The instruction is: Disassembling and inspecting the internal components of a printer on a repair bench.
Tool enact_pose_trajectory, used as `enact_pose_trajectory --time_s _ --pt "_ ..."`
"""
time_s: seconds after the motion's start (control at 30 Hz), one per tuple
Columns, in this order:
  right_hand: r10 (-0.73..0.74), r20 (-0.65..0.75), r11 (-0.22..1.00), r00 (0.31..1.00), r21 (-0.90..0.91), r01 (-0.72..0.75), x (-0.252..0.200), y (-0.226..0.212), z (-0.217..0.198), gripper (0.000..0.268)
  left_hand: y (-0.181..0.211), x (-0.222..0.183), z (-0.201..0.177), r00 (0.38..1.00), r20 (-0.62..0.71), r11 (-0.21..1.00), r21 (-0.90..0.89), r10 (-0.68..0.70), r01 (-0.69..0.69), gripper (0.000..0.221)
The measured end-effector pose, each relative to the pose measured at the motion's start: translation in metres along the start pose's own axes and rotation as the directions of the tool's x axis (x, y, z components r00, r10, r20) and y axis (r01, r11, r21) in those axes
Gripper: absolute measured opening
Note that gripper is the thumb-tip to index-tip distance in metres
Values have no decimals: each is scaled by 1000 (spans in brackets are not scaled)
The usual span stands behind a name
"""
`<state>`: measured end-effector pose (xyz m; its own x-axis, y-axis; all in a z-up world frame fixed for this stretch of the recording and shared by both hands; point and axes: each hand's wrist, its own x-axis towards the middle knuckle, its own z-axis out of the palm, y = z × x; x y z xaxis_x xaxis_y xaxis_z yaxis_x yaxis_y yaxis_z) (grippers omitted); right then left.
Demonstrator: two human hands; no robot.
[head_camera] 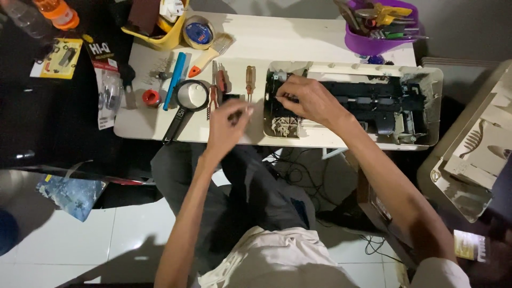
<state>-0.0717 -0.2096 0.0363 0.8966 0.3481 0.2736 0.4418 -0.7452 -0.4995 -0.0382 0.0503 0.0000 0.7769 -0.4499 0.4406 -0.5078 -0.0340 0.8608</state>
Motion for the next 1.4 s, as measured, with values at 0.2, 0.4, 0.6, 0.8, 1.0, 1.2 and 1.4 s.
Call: enact_pose_trajectory --time_s 0.2,0.4,0.6,0.8,1.0,1.2,1.4 --pt "17 54 999 998 -32 -15 -1 10 -1 8 3 -37 3 995 92 956 293 -35 7 13" --pt "-7 10 999 1000 -35 7 -3 12 2 11 -13 -44 13 991 121 807 589 -54 -28 19" --pt "-53 19 995 998 -83 55 0 14 4 9 -12 -42 17 992 95 801 599 -86 12 20" --pt "-64 -2 992 998 -107 63 2 9 6 9 -21 -38 21 995 54 829 559 -81 37 16" --pt "-77 -21 987 997 -142 73 -4 14 11 8 2 -13 19 993 39 953 289 -110 95 18" --pt "-60 10 991 998 -117 61 -1 9 4 8 -33 24 27 998 -13 990 128 63 -61 10" --pt "-97 59 994 994 -34 99 0 15 -3 9 2 51 16 990 76 991 45 121 -125 6"
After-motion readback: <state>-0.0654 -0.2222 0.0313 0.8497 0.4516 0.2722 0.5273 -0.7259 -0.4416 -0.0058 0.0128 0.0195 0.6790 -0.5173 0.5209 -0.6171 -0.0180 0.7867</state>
